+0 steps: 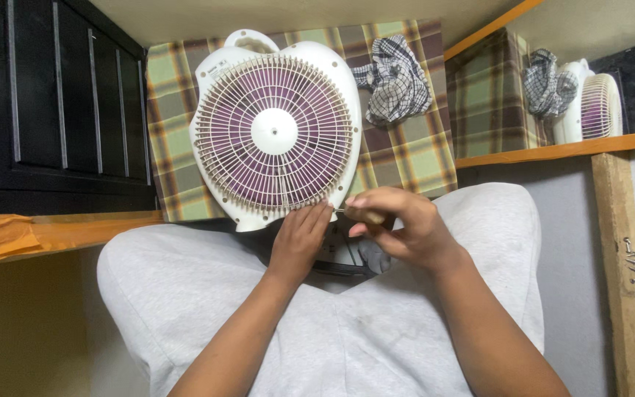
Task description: The person assembles a small electric fan by placing the front grille over the purple fan blades and securing it with multiple screws using a screwdriver. The person is sitting on the floor during the task.
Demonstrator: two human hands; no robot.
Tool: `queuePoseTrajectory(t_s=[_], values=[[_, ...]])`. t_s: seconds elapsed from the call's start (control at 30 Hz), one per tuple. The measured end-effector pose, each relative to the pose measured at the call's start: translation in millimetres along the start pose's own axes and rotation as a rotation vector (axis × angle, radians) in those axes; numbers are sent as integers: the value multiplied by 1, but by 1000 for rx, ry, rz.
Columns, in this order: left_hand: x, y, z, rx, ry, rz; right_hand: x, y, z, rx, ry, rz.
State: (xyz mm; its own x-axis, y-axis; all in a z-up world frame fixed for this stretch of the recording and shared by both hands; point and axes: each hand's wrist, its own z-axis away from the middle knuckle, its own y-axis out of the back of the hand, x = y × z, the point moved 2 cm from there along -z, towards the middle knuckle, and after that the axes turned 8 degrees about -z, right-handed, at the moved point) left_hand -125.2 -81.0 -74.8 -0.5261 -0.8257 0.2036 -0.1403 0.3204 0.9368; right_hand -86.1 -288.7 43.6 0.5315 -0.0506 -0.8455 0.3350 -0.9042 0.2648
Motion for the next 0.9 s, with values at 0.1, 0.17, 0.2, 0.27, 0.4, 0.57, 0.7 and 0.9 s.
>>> queuePoseTrajectory(t_s=[0.1, 0.17, 0.2, 0.27, 0.4, 0.57, 0.7, 0.9], values=[[-2, -12, 2, 26, -80, -208, -3, -4, -4, -55, -11, 82], [-6, -21, 0, 71, -122, -240, -6, -6, -6, -52, -2, 93], [-9, -24, -1, 93, -142, -256, -8, -6, -6, -48, -5, 80], [-13, -29, -4, 94, -146, -213, -10, -3, -3, -36, -15, 60], [-23, -31, -15, 51, -80, -90, 7, 1, -8, 129, 32, 153], [-38, -22, -32, 89, -1, 15, 25, 3, -28, 289, 171, 113], [-36, -13, -37, 123, 6, 72, 16, -11, -44, 214, 156, 124], [-33, -8, -40, 168, 3, 54, 6, -16, -46, 181, 169, 127]])
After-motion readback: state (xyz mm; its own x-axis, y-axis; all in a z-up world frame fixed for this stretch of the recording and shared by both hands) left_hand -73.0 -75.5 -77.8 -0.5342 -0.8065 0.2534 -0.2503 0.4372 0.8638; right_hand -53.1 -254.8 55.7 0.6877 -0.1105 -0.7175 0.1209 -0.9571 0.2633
